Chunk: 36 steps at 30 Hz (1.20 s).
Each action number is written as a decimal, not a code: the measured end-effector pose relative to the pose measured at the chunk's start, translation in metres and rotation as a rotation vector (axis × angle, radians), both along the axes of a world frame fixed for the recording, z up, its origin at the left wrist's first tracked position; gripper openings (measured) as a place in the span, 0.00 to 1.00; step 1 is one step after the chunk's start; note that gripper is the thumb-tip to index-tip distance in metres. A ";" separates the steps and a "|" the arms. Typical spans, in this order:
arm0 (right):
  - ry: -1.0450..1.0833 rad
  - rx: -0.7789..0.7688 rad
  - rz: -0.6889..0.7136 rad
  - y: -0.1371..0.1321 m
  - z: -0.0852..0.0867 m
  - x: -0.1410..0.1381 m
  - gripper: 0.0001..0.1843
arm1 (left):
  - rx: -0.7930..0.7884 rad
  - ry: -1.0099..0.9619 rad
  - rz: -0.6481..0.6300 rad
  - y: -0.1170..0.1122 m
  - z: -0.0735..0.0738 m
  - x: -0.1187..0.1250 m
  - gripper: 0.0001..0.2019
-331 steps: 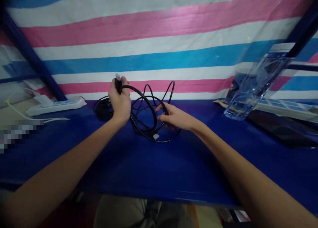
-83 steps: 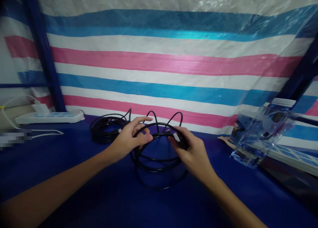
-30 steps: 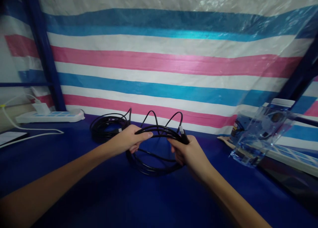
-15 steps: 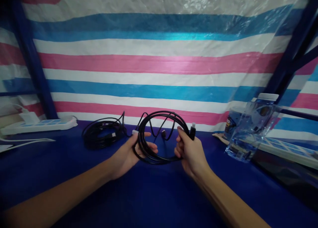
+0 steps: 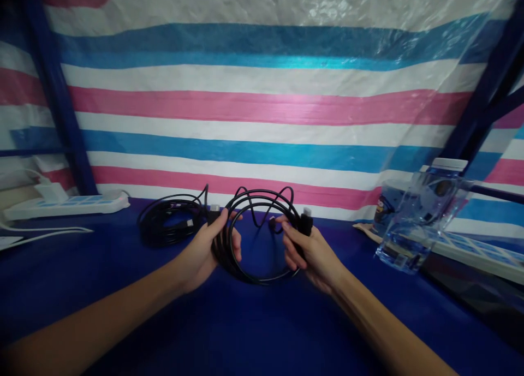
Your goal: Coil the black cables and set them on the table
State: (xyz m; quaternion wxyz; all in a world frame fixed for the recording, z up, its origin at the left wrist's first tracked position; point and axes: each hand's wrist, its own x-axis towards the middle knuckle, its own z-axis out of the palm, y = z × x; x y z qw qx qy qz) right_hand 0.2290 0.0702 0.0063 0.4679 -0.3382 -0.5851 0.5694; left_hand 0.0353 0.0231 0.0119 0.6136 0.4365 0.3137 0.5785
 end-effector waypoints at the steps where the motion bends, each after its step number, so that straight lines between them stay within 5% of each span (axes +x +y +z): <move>1: 0.021 0.004 -0.009 -0.002 0.001 -0.002 0.18 | -0.020 -0.016 -0.014 -0.001 -0.002 0.002 0.21; 6: 0.025 0.088 -0.215 -0.004 -0.002 -0.009 0.22 | 0.045 0.001 -0.221 -0.013 -0.005 0.011 0.22; 9: 0.004 0.092 -0.219 -0.002 -0.007 -0.011 0.18 | 0.123 0.077 -0.310 -0.017 0.001 0.010 0.24; 14: -0.058 0.242 -0.097 -0.001 -0.003 -0.004 0.13 | 0.115 0.341 -0.221 -0.006 0.008 -0.005 0.23; 18: -0.170 0.355 -0.144 -0.007 0.006 -0.002 0.19 | 0.165 0.506 -0.143 0.000 0.008 -0.012 0.21; 22: -0.206 0.425 -0.182 -0.017 0.012 -0.005 0.20 | 0.209 0.551 -0.065 -0.008 0.013 -0.007 0.18; 26: -0.249 0.321 -0.151 -0.019 0.013 -0.008 0.15 | 0.199 0.431 -0.082 -0.016 0.016 -0.001 0.12; 31: -0.160 0.187 -0.198 -0.005 0.004 -0.003 0.17 | 0.215 0.223 -0.120 -0.004 -0.003 -0.002 0.13; 36: -0.176 0.306 -0.268 0.006 0.003 0.005 0.19 | 0.162 0.272 -0.203 0.007 -0.021 0.000 0.09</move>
